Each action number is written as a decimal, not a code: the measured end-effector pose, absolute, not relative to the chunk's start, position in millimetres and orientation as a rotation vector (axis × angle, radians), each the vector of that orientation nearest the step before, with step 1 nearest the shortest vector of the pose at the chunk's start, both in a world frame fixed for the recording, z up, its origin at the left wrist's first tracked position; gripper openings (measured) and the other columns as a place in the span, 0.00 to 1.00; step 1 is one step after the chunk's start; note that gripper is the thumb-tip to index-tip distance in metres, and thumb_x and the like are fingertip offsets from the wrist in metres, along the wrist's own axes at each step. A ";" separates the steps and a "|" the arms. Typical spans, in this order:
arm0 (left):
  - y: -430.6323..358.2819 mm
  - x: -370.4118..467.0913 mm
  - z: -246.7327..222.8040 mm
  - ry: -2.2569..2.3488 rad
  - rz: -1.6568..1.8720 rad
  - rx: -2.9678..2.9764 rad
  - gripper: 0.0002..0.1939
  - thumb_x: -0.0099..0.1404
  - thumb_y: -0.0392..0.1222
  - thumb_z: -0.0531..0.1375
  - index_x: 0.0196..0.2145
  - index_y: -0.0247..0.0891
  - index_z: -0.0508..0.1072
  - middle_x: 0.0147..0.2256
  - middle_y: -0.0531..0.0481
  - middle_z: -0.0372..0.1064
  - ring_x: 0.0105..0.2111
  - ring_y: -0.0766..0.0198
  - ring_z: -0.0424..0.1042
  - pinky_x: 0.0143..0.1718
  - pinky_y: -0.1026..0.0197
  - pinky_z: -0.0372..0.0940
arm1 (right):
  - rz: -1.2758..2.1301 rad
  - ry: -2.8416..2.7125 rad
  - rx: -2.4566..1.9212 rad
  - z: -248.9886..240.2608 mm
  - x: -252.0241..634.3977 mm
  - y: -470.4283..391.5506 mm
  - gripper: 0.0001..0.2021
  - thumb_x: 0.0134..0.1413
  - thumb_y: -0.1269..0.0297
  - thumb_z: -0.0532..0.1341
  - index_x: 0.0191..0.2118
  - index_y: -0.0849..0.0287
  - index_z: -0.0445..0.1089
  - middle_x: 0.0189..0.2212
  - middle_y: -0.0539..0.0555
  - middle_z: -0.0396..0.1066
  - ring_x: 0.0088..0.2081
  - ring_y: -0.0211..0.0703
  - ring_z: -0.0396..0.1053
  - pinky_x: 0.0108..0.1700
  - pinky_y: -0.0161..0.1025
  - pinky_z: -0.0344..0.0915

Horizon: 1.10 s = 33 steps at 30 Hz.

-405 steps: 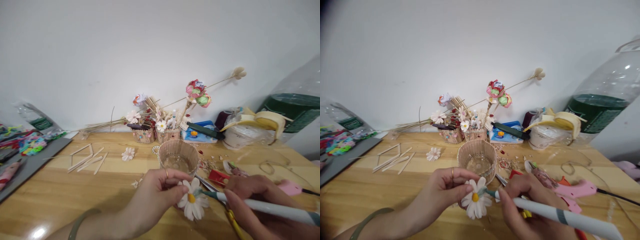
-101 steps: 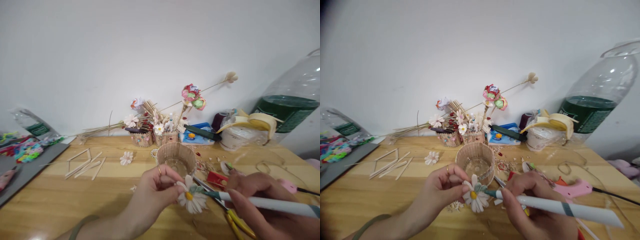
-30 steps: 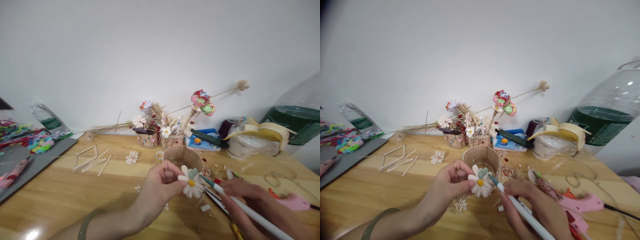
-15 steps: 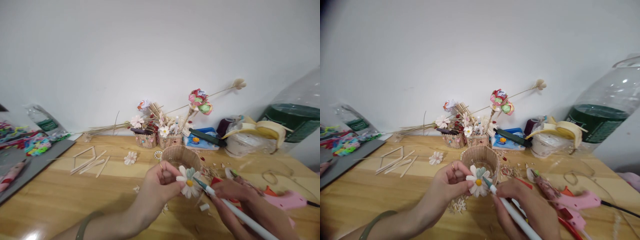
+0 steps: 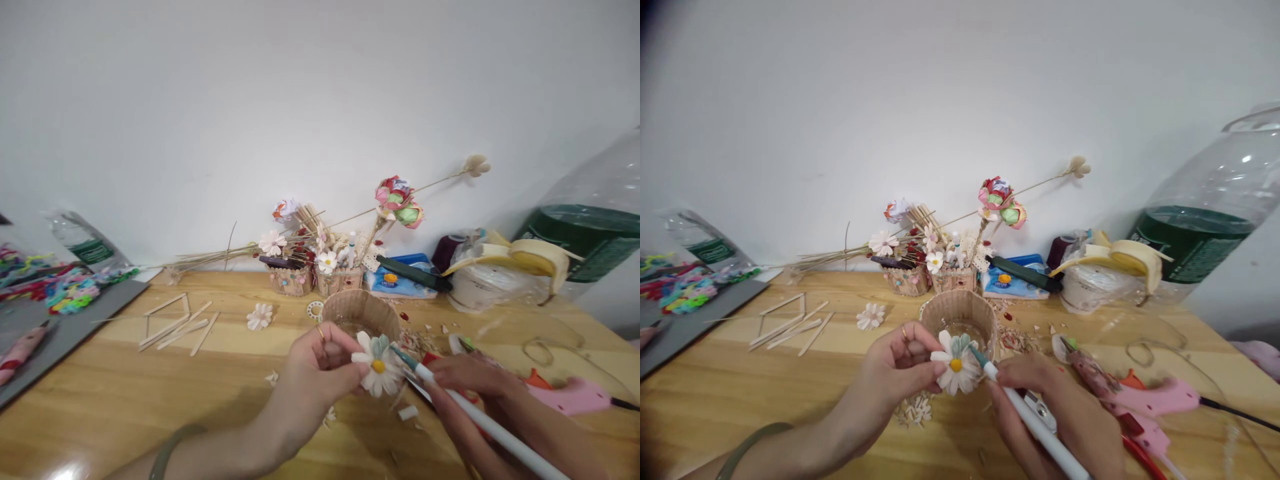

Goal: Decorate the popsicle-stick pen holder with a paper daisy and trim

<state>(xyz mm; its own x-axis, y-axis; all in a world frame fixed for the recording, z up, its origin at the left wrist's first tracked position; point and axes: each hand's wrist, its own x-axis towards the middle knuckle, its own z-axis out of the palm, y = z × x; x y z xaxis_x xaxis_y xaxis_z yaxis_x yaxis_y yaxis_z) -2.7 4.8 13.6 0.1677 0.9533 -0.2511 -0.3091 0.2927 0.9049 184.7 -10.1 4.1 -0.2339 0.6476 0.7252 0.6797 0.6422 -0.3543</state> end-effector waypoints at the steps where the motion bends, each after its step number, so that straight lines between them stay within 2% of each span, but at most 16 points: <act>1: 4.9 -3.0 13.7 0.993 1.062 0.827 0.17 0.42 0.40 0.70 0.23 0.34 0.65 0.20 0.54 0.70 0.22 0.72 0.68 0.26 0.68 0.62 | -0.041 -1.935 -1.066 4.1 185.3 -10.3 0.03 0.54 0.63 0.58 0.36 0.50 0.63 0.25 0.47 0.73 0.25 0.38 0.73 0.26 0.30 0.71; 11: 5.0 -4.9 10.2 1.001 1.074 0.842 0.15 0.43 0.39 0.70 0.24 0.34 0.66 0.21 0.54 0.71 0.22 0.72 0.67 0.26 0.68 0.62 | -0.010 -1.908 -1.067 3.8 186.1 -9.6 0.04 0.54 0.65 0.57 0.37 0.50 0.62 0.28 0.47 0.73 0.28 0.38 0.73 0.29 0.32 0.71; 22: 5.5 -2.0 13.8 0.993 1.067 0.814 0.16 0.42 0.39 0.70 0.23 0.34 0.66 0.20 0.54 0.71 0.21 0.71 0.68 0.25 0.68 0.62 | -0.042 -2.030 -0.958 3.1 187.5 -8.3 0.06 0.53 0.68 0.57 0.36 0.50 0.61 0.26 0.46 0.73 0.27 0.36 0.73 0.29 0.29 0.71; 33: 6.4 -2.7 13.6 0.989 1.076 0.802 0.15 0.42 0.38 0.70 0.23 0.34 0.66 0.21 0.54 0.71 0.22 0.72 0.68 0.24 0.69 0.63 | -0.012 -2.000 -0.988 3.8 186.2 -8.2 0.04 0.53 0.67 0.58 0.35 0.51 0.62 0.25 0.46 0.72 0.25 0.36 0.73 0.25 0.29 0.70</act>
